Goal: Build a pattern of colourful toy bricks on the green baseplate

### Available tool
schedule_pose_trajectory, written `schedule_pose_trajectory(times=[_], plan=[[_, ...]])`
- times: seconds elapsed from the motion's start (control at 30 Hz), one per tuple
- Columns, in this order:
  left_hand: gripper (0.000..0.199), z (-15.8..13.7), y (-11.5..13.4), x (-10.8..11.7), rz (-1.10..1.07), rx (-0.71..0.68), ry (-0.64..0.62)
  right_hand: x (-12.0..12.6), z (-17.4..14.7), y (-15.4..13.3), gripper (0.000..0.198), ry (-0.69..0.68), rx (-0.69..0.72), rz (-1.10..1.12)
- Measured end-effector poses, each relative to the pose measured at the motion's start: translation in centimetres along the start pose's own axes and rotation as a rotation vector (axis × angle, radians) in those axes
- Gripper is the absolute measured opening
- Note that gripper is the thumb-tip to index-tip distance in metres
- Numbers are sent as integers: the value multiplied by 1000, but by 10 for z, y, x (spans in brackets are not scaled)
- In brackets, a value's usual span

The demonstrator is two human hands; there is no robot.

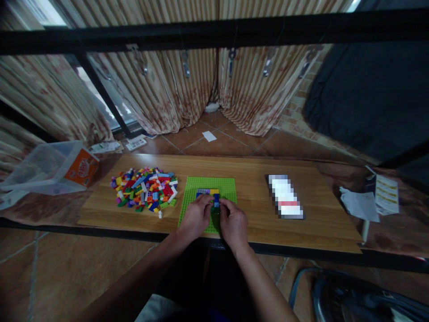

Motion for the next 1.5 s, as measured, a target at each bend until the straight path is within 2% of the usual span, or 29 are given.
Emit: schedule_pose_trajectory(times=[0.23,0.47,0.7,0.97,1.5], plan=[[27,1,-1,-1,25,-5,-12,2,-1,-2,31,-14,-25,10],[29,0,-1,4,71,-33,-15,9,8,-8,29,52,-48,-2],[26,-1,2,12,331,-159,-151,11,23,-20,21,-131,-127,-249],[25,-5,4,11,435,-205,-238,12,30,-25,21,-201,-181,-336],[25,-8,7,5,475,-229,-249,12,37,-25,19,-246,-180,-384]])
Point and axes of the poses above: each hand's wrist, its own z-axis towards the middle knuckle, its own x-axis out of the back of the hand, y = z × x, the point moved 1 cm from there along z, towards the middle knuckle, and after that the axes turned 11 degrees about -x, right-handed, at the moved point
